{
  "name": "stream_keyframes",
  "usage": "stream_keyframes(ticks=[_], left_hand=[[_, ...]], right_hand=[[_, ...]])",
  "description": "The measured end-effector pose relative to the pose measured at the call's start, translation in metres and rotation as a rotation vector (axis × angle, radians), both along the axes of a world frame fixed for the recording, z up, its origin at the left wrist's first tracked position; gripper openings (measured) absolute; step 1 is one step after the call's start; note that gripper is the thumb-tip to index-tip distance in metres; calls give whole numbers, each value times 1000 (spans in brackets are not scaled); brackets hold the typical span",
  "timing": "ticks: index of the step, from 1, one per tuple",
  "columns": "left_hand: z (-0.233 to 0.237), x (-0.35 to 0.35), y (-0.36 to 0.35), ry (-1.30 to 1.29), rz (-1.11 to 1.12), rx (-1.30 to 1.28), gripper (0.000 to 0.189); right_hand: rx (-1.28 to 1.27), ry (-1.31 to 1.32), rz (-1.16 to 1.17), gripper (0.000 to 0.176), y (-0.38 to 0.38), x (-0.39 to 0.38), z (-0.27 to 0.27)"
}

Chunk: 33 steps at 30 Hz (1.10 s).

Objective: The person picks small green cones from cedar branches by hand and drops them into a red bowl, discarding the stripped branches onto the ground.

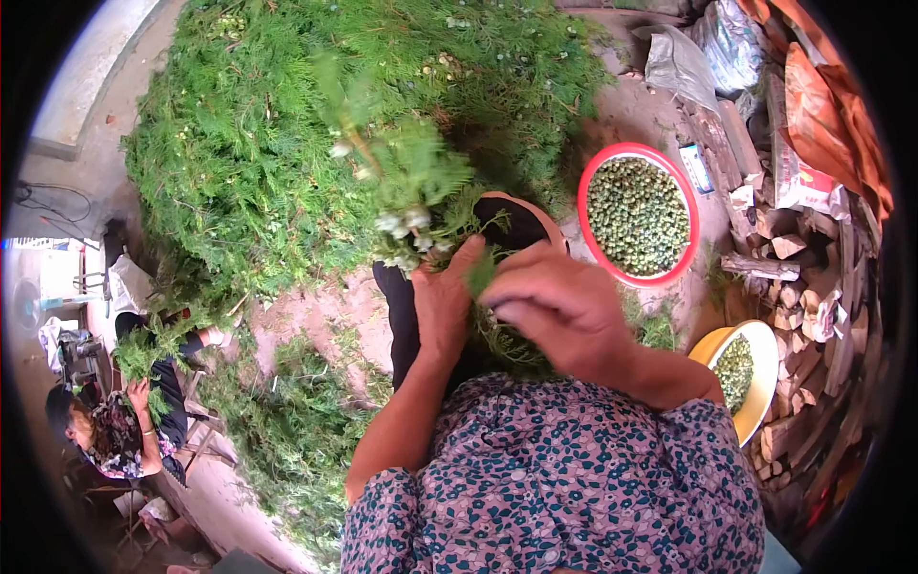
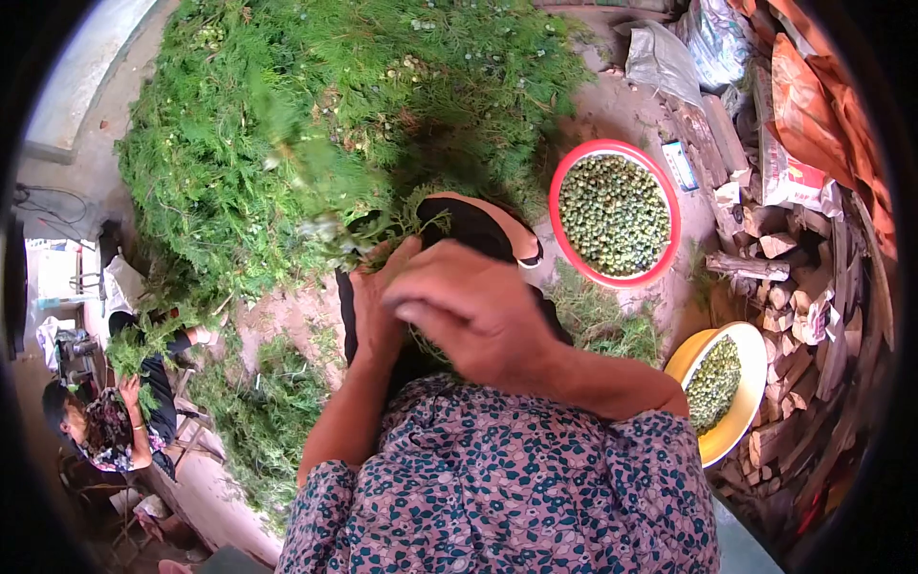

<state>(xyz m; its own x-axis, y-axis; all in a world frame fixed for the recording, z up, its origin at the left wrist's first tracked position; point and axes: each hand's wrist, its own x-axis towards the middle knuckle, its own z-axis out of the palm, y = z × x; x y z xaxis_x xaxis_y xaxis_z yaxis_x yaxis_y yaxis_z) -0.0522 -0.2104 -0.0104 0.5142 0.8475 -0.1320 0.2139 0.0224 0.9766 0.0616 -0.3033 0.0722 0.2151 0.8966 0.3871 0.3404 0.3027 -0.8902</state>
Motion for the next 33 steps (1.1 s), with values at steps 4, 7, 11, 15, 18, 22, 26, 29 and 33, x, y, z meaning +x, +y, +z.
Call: stream_keyframes(ticks=[4, 7, 11, 15, 18, 22, 26, 29, 33], left_hand=[[-54, -3, 8, 697, -290, 1024, 24], [-37, 11, -2, 988, -270, 1187, 7], [-58, 9, 0, 733, -136, 1189, 19], [-62, 10, 4, 327, -51, 592, 25], [-35, 9, 4, 80, -42, 352, 24], [19, -23, 17, 135, -354, 213, 21], [65, -42, 34, 346, -293, 943, 32], [135, -32, 19, 425, -322, 827, 45], [198, -18, -19, 298, -452, 885, 45]], right_hand=[[-15, -101, -318, 20, 31, -10, -47], [-78, -173, -310, 29, 43, -5, -68], [-151, -172, -267, 30, 51, -5, -74], [-255, 328, -25, 18, 56, 3, -79], [-273, 42, -46, 11, 57, 10, -76], [-348, 160, -210, 11, 53, 11, -78], [-421, 200, -273, 13, 53, 11, -81], [-230, 186, -319, 15, 54, 5, -97], [-237, 63, -371, 19, 54, 0, -95]])
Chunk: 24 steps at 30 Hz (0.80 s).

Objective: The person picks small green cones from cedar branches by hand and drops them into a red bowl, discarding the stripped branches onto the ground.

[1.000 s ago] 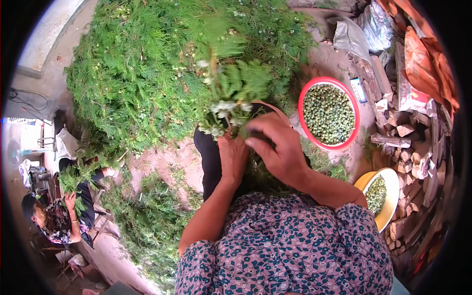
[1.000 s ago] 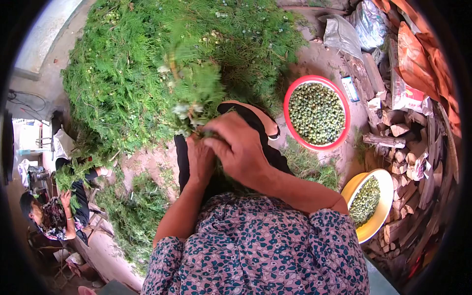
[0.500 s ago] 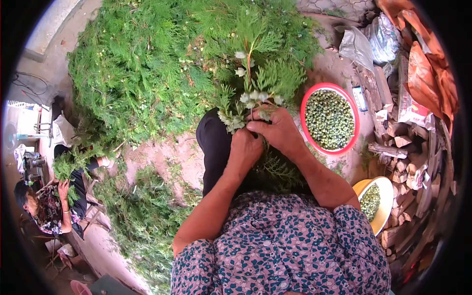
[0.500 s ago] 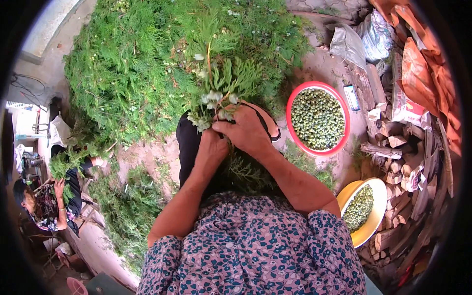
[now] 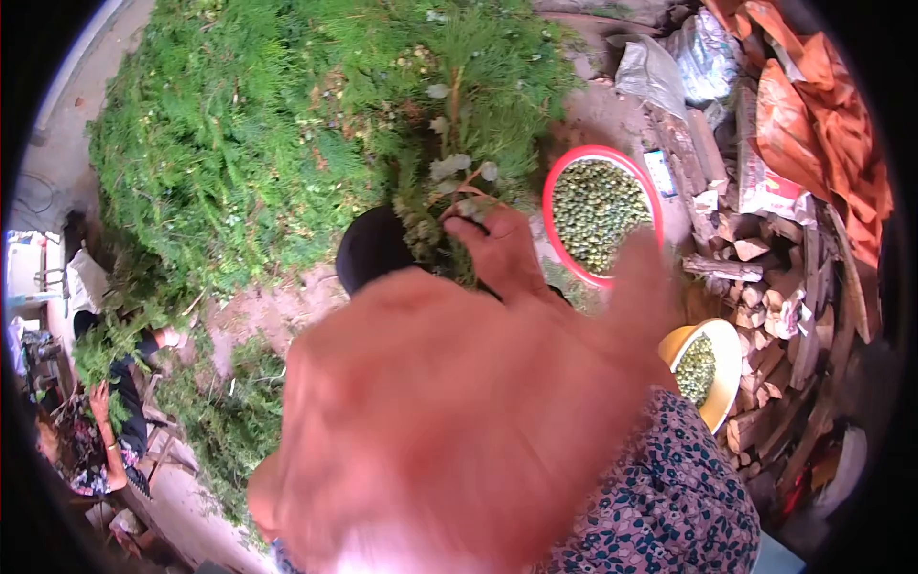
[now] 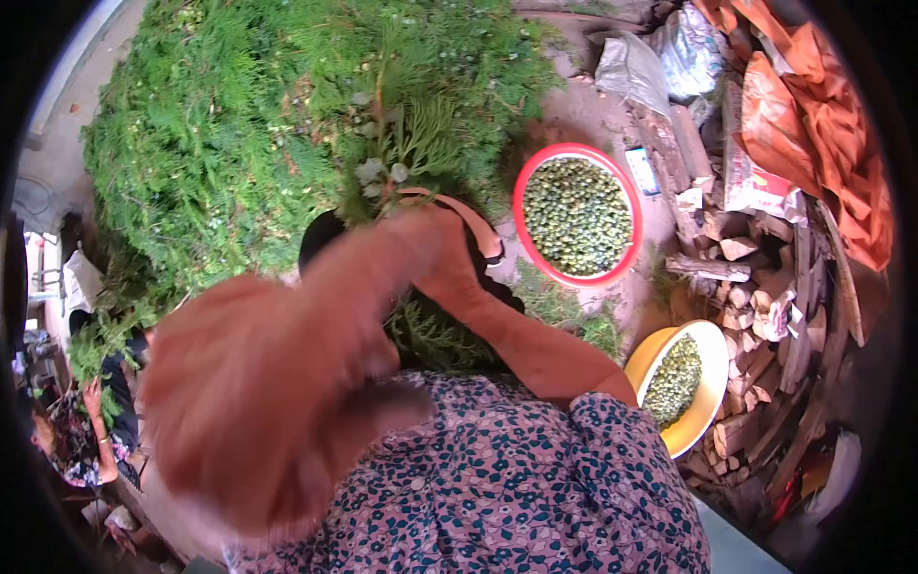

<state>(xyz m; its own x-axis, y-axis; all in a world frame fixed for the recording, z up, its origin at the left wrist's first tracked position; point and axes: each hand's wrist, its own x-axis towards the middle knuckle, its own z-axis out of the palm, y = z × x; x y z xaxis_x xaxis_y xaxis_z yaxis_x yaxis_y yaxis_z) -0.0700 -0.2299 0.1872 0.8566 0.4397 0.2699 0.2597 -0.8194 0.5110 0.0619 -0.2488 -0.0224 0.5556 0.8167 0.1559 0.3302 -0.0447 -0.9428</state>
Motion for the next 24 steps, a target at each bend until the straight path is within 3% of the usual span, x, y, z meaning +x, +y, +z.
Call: stream_keyframes(ticks=[1, 2, 5, 8, 12, 24], left_hand=[[7, 1, -7, 23, -58, 24, 45], [14, 2, -12, 45, -104, 52, 45], [27, -1, -18, 100, -213, 113, 46], [34, -5, -20, 141, -261, 155, 46], [36, -9, -17, 174, -273, 189, 47], [41, -20, -15, 220, -274, 214, 49]], right_hand=[[-184, -10, 21, 21, -1, 0, -1], [-16, -114, -1, 13, 0, -3, -1], [-54, -249, -47, 19, -5, -7, 7], [111, -174, -58, 18, -1, -8, -8], [141, -77, -14, 18, 0, -5, -16], [182, -213, -17, 21, -5, -2, -3]])
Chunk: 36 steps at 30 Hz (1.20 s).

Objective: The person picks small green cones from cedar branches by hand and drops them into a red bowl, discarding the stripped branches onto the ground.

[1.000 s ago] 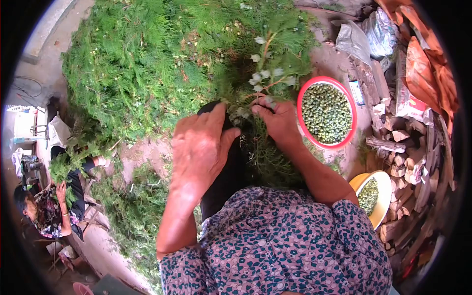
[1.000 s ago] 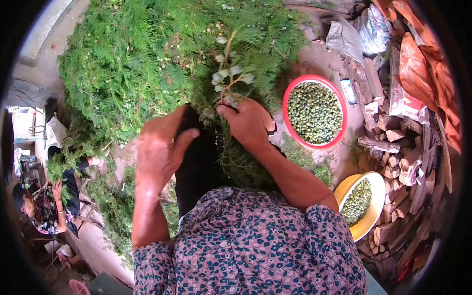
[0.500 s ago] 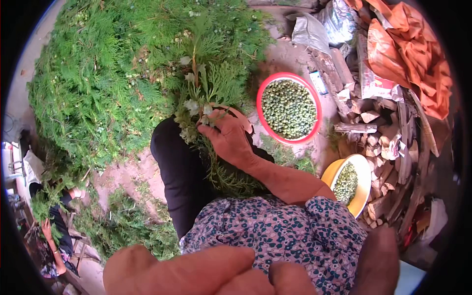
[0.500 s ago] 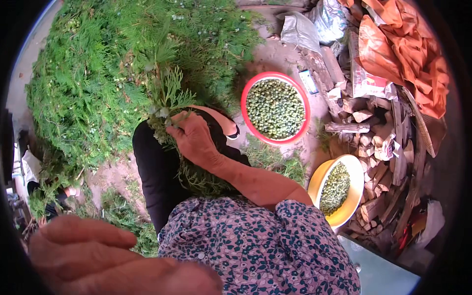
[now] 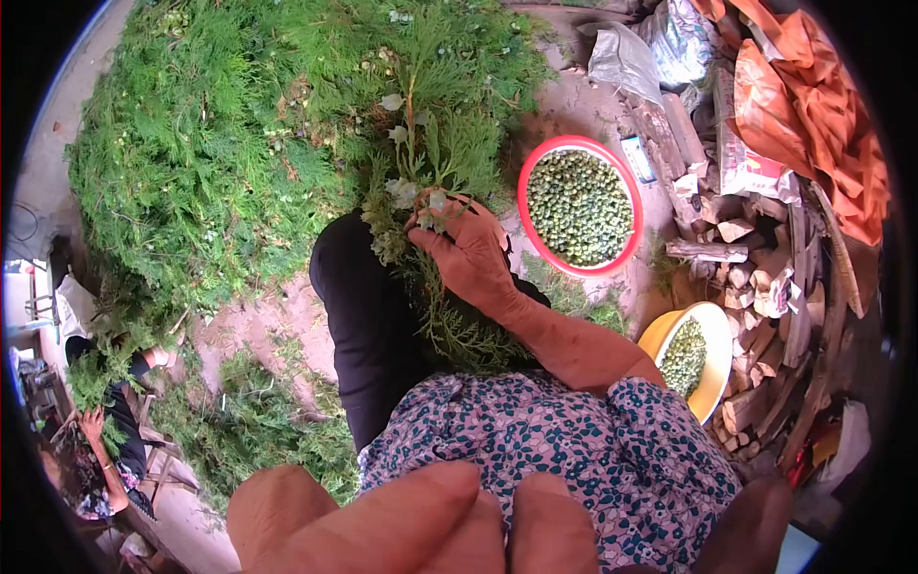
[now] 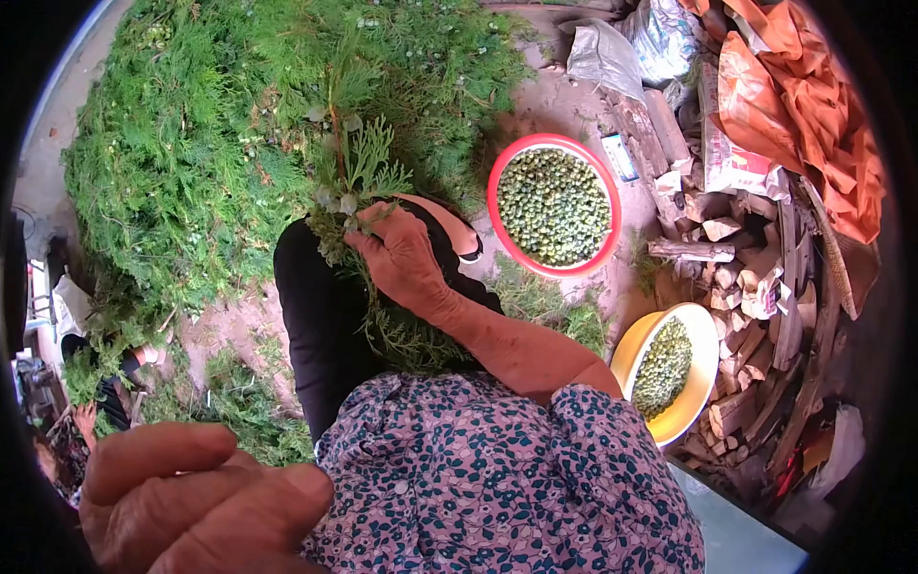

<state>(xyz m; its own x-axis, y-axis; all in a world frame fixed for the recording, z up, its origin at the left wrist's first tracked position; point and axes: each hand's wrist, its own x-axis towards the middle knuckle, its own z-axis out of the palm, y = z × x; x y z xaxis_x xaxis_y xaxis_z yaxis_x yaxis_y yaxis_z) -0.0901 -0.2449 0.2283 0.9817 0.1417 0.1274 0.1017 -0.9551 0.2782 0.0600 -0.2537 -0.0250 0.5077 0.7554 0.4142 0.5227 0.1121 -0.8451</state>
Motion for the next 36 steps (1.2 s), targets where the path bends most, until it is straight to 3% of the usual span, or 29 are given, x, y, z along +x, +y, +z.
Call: stream_keyframes(ticks=[8, 11, 13, 15, 17, 19, 23, 31, 34, 36], left_hand=[[3, -2, 5, 24, -9, 25, 51], [4, -4, 12, 27, -13, 56, 51], [4, -4, 11, 27, -17, 57, 52], [5, -4, 6, 27, -19, 47, 52], [7, -5, 6, 31, -14, 32, 52], [11, -8, 5, 41, -5, 21, 53], [19, -12, 8, 56, -14, 20, 54], [25, -12, 5, 83, -16, -6, 55], [36, -15, 9, 125, 4, -33, 56], [41, -9, 9, 175, -24, -27, 56]], right_hand=[[-24, 67, -47, 17, 0, -7, -5], [-10, -82, -70, 17, 2, -8, -10], [93, -3, -29, 17, 4, -7, -10], [-67, -60, -66, 17, 2, -9, -4], [-45, -178, -76, 15, 2, -7, 0], [-138, -15, -61, 13, 0, -7, 2], [-25, -39, -99, 10, 0, -6, -1], [-48, 207, -1, 12, 0, -5, 7], [-8, 6, -70, 11, 0, -4, -2], [-15, 84, -54, 10, 1, -4, -12]])
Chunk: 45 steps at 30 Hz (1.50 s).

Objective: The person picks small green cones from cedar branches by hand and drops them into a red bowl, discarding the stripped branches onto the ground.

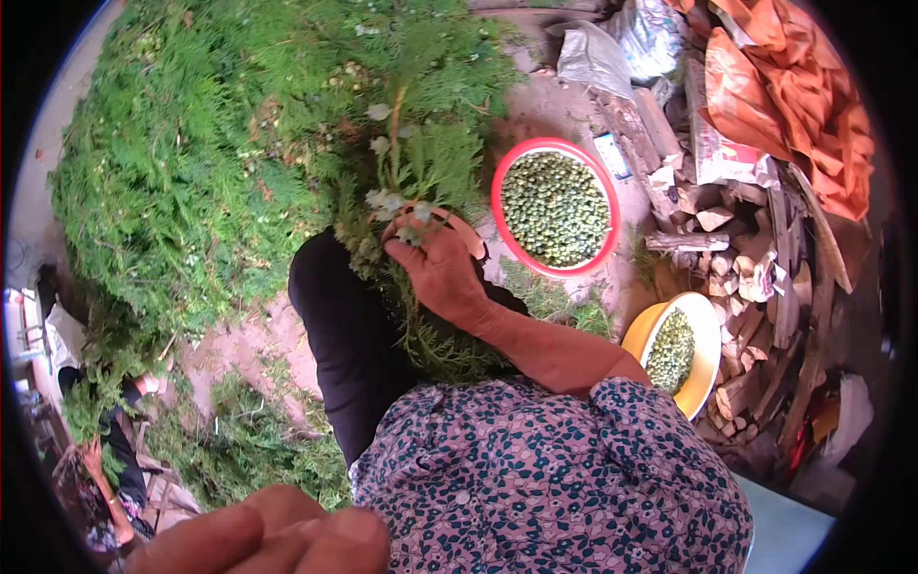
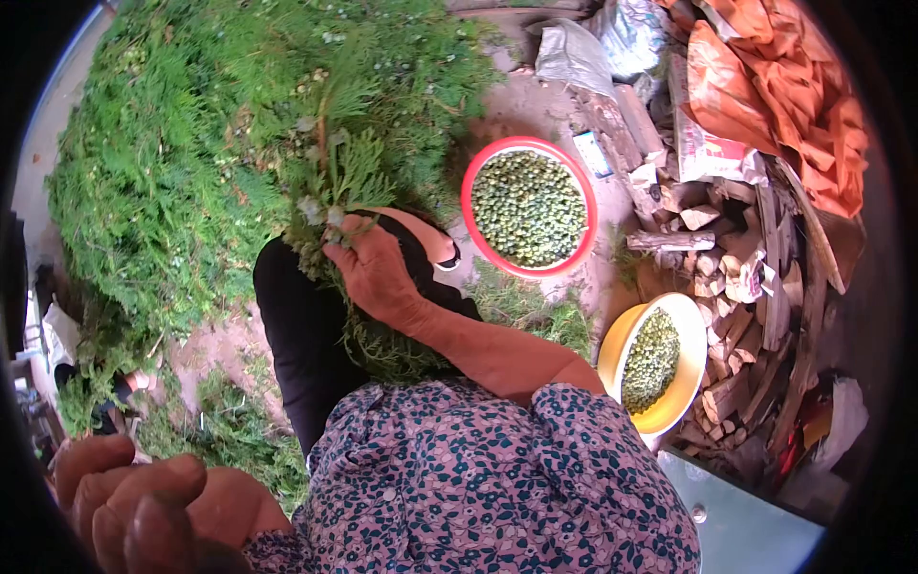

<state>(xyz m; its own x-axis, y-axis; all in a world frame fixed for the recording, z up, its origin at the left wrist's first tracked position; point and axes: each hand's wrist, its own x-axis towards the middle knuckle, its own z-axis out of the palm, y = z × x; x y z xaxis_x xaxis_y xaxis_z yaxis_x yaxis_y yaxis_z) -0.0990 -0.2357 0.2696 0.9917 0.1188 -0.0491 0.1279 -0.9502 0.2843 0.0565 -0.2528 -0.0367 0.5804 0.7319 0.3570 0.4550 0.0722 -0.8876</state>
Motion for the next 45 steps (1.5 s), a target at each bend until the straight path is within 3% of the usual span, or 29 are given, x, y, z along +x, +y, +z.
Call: stream_keyframes(ticks=[3, 4, 7, 9, 12, 17, 20, 22, 25, 29, 31, 34, 36, 39, 41, 43, 44, 45], left_hand=[[-7, -13, 24, -57, -411, 419, 39], [-11, -16, 4, -141, -207, 489, 36], [-2, -23, -6, 9, 154, 375, 28], [-16, -38, 14, -153, -4, 479, 27], [-15, -21, 8, -110, -37, 418, 27], [-16, -4, 0, -56, 1, 433, 28], [-33, 2, 0, -148, 180, 439, 28], [-70, -6, 17, -486, 426, 242, 22], [-120, -8, 43, -631, 629, 123, 23], [-189, -22, 71, -601, 837, -123, 17], [-212, -26, 72, -595, 964, -308, 18], [-249, -37, 78, -626, 1105, -738, 22], [-265, -38, 76, -797, 1110, -1138, 26], [-264, -37, 69, -1075, 1151, -1587, 30], [-268, -37, 72, -1248, 939, -1732, 25], [-267, -39, 71, -1266, 1062, -1706, 23], [-270, -42, 72, -1286, 1002, -1766, 20], [-271, -45, 73, -1306, 939, -1824, 16]], right_hand=[[21, 78, 37, 9, 1, -1, -1], [36, 66, 45, 9, 0, -1, -1], [26, 76, 65, 11, -1, 0, -3], [6, 86, 48, 11, 1, 0, -13], [21, 76, 30, 12, 0, 0, -11], [-56, -2, 6, 11, -2, 1, 3], [-8, -35, -16, 9, -2, 2, 16], [-26, 6, -10, 9, -4, 4, 16], [-31, 141, 59, 7, -2, 12, 7], [-43, 384, 231, 8, 2, 14, 23], [7, 689, 303, 8, 7, 9, 27], [-7, 819, 406, 12, 14, 8, 36], [-75, 937, 484, 18, 22, 5, 46], [-119, 851, 636, 17, 38, 4, 49], [-120, 924, 690, 18, 48, 1, 59], [-310, 1098, 810, 21, 57, 2, 64], [-243, 862, 810, 22, 67, 0, 50], [-240, 858, 819, 22, 70, -2, 45]])
